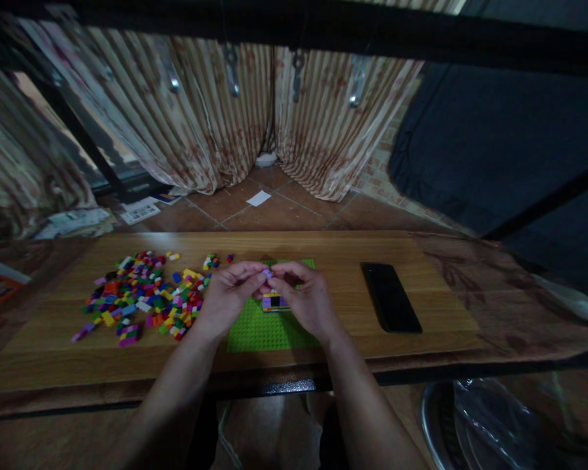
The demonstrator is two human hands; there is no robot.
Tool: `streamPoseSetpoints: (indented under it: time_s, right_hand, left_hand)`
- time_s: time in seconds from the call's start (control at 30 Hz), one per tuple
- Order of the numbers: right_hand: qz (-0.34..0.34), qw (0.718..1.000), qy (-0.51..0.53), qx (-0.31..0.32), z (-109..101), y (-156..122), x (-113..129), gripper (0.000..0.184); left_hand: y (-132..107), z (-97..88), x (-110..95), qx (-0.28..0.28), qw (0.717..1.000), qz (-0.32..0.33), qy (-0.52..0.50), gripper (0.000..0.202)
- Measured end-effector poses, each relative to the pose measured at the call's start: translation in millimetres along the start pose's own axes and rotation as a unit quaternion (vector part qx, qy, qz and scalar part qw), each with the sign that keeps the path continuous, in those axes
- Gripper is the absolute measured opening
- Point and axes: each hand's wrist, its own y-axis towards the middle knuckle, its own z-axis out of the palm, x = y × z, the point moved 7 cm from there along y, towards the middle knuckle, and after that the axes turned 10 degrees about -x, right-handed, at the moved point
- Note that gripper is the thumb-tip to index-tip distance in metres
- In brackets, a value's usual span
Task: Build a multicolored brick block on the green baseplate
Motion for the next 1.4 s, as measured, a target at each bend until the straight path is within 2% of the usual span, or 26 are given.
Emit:
streamPoseSetpoints:
  time_s: [0.17,0.33,0.43,0.5,0.57,0.7,0.8,0.9,1.0,1.13,1.4]
  right_hand:
    - [-0.044,0.998,-0.042,-0.004,-1.0,-1.7,6.1,0.012]
    - [-0.07,0.995,-0.065,-0.014,-7.0,0.0,8.8,0.011]
    - [-0.057,0.995,-0.066,-0.039,-24.8,5.0,5.8,0.01]
    - [-0.031,0.996,-0.064,-0.051,-38.7,8.1,-0.9,0.011]
    - [0.008,0.997,-0.067,-0.036,-46.0,9.1,-11.4,0.014]
    - [0.039,0.994,-0.097,0.01,-41.2,7.3,-26.4,0.017]
    - [0.03,0.991,-0.125,0.03,-32.2,7.4,-29.6,0.014]
    - [0.039,0.99,-0.13,0.022,-29.1,9.1,-31.7,0.013]
    - [0.08,0.991,-0.105,0.0,-29.3,10.1,-36.2,0.021]
    - [0.157,0.987,-0.017,-0.032,-27.4,9.7,-44.2,0.035]
    - [0.296,0.951,0.066,-0.065,-23.9,1.3,-65.9,0.044]
  left_hand:
    - [-2.5,3.3,-2.5,0.022,1.0,0.011,-0.001,0.018]
    - [-4.7,4.9,5.3,0.022,1.0,0.012,0.017,0.018]
    - [-1.5,-0.7,7.3,-0.005,0.998,0.034,0.043,0.019]
    - [2.9,-10.2,6.6,-0.046,0.995,0.051,0.068,0.019]
    - [7.2,-20.7,5.9,-0.088,0.989,0.062,0.103,0.017]
    - [9.5,-29.1,5.3,-0.125,0.969,0.071,0.2,0.013]
    - [6.3,-23.4,5.7,-0.11,0.965,0.061,0.231,0.012]
    - [3.2,-16.5,5.2,-0.088,0.964,0.057,0.246,0.013]
    - [2.2,-15.3,4.9,-0.085,0.961,0.054,0.259,0.014]
    - [1.9,-16.1,3.9,-0.085,0.962,0.062,0.254,0.014]
    - [2.5,-15.4,9.5,-0.079,0.958,0.058,0.27,0.016]
